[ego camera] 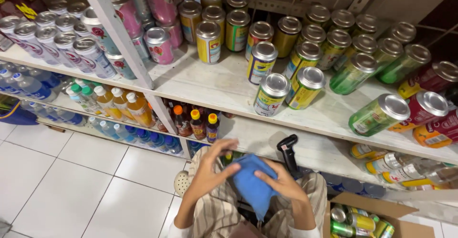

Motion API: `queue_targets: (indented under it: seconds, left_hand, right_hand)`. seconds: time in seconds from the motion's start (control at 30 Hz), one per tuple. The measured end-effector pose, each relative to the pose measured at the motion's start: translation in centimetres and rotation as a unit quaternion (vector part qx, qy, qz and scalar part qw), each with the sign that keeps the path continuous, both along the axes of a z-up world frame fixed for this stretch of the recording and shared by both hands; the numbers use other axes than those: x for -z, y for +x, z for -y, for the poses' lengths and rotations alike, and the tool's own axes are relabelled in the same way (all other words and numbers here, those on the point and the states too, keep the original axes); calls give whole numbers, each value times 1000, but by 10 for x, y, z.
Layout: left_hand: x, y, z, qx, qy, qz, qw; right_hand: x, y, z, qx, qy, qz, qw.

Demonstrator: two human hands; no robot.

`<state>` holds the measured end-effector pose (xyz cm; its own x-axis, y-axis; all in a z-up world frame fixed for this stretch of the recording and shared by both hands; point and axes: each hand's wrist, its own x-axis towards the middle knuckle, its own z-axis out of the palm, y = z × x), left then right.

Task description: Cleaning and organizing cans on grocery store shelves.

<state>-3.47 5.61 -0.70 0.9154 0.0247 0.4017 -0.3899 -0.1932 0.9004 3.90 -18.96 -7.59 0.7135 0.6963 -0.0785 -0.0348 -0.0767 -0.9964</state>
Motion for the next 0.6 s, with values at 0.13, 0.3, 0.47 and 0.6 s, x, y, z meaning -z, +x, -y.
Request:
queue_targets:
  seconds: [0.13, 0.3, 0.47, 0.6]
  left_hand:
    - [4, 29, -1, -67, 20, -41, 997]
    - [-47, 64, 21, -174, 124, 14, 977]
    - [-57, 97, 39, -182, 194, 44, 963]
    - [-63, 114, 48, -186, 199, 33, 962]
  right_hand:
    - [51, 8, 41, 137, -3, -96, 986]
    - [-16, 20, 74, 103, 318, -33, 942]
    - [-73, 61, 85, 386, -98, 202, 895]
    - [-171, 78, 31, 393, -307, 291, 817]
